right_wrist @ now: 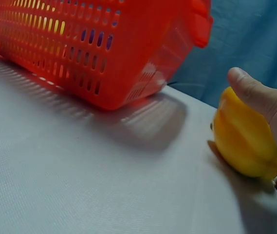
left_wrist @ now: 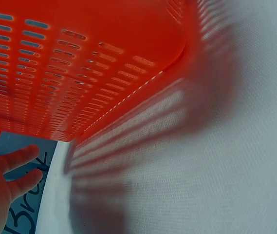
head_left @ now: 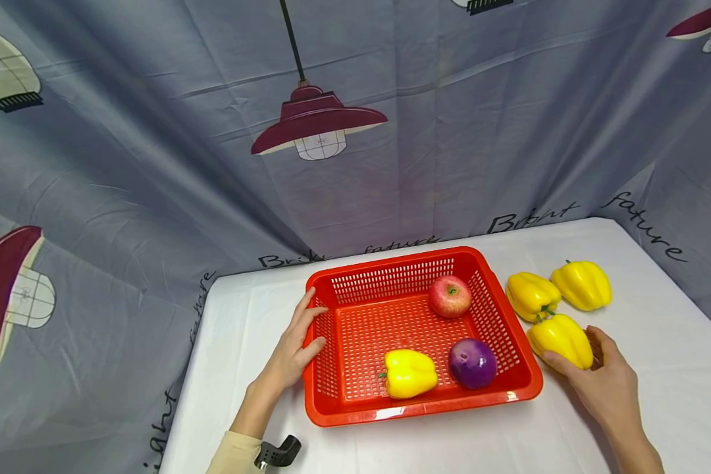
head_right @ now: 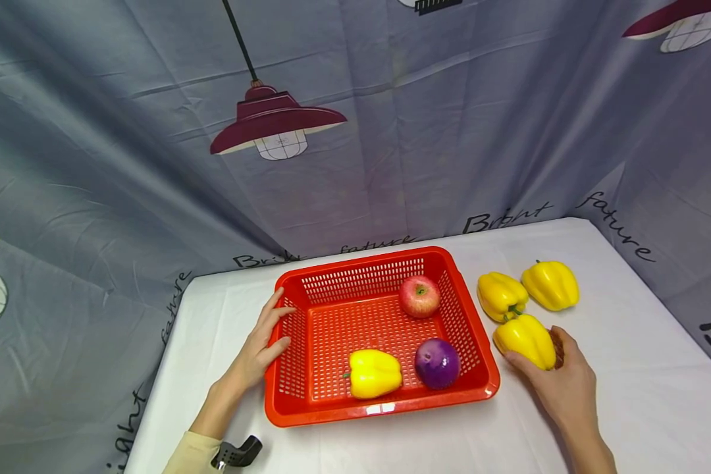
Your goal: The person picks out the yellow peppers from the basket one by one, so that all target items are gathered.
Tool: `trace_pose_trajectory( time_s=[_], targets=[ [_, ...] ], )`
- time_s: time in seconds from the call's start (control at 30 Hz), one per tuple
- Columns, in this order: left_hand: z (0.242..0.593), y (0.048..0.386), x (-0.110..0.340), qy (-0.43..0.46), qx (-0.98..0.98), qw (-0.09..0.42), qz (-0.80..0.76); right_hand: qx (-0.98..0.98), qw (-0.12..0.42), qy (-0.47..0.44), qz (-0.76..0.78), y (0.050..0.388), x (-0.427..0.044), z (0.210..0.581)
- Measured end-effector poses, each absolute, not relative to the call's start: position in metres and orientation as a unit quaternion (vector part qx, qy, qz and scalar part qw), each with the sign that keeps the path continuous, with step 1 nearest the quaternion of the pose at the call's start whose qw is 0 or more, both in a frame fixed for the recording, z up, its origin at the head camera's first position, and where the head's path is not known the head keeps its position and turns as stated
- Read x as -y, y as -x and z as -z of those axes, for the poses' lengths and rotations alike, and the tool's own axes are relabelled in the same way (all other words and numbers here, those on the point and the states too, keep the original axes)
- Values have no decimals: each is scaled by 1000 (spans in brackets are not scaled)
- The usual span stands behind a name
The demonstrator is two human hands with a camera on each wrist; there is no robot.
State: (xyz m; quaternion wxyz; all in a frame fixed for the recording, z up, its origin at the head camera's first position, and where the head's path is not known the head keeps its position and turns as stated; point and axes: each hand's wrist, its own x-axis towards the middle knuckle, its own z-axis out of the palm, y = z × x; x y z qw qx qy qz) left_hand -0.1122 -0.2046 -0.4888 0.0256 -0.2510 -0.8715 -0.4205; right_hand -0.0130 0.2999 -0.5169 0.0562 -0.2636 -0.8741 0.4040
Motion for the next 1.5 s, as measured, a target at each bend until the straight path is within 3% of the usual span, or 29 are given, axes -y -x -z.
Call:
trace_pose_trajectory(
  time_s=[0.27,0.7,1.07,1.5],
  targets=[
    [488,113,204,251,874,26,415,887,99,205,-403,7,-307,500],
    [487,114,204,237,880,14,411,944,62,76,-315,15,-315,466],
    [486,113,203,243,877,14,414,950,55,-45,-304,25,-290,437],
    [488,113,204,239,878,12,415,959,42,-159,-232,38,-251,428]
  ],
)
